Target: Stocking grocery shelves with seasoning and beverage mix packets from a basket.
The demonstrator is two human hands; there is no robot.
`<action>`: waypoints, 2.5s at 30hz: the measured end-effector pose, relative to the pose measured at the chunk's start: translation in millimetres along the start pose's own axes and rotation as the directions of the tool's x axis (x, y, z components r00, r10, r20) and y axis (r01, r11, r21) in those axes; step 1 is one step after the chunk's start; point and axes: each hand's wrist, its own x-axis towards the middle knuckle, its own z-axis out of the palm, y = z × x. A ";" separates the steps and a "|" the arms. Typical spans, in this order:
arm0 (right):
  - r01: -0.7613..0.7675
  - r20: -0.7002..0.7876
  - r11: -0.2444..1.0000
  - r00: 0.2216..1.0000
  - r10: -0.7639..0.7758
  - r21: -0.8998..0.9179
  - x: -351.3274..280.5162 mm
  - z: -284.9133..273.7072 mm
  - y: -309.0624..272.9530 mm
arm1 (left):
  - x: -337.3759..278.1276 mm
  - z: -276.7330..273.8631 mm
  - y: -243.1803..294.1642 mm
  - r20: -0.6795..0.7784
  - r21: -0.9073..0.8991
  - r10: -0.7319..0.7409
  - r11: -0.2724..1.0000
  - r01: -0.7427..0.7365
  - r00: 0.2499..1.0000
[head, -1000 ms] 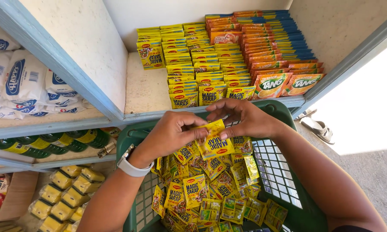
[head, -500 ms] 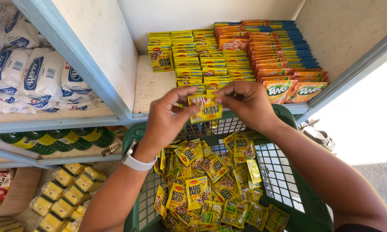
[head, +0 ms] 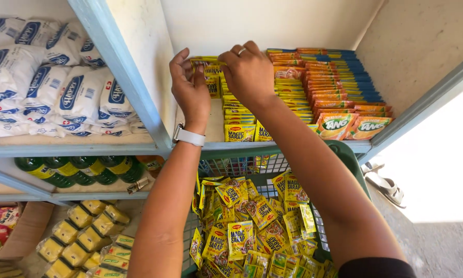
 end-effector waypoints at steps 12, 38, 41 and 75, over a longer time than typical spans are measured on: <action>-0.099 0.526 0.994 0.844 0.107 -0.043 -25.4 72.9 24.4 | -11.5 -17.1 -89.3 -0.107 0.371 -0.375 0.844 0.386 0.921; -0.108 0.549 0.987 0.821 0.156 -0.118 -19.3 96.5 22.5 | -21.3 -19.4 -103.3 -0.065 0.650 -0.384 0.684 0.331 0.921; -0.116 0.562 0.985 0.810 0.167 -0.126 -18.3 97.8 21.9 | -20.2 -18.8 -102.0 -0.073 0.676 -0.393 0.656 0.335 0.917; -0.145 0.600 0.976 0.771 0.213 -0.160 -20.0 111.2 24.6 | -22.2 -19.5 -93.4 -0.036 0.692 -0.388 0.655 0.303 0.921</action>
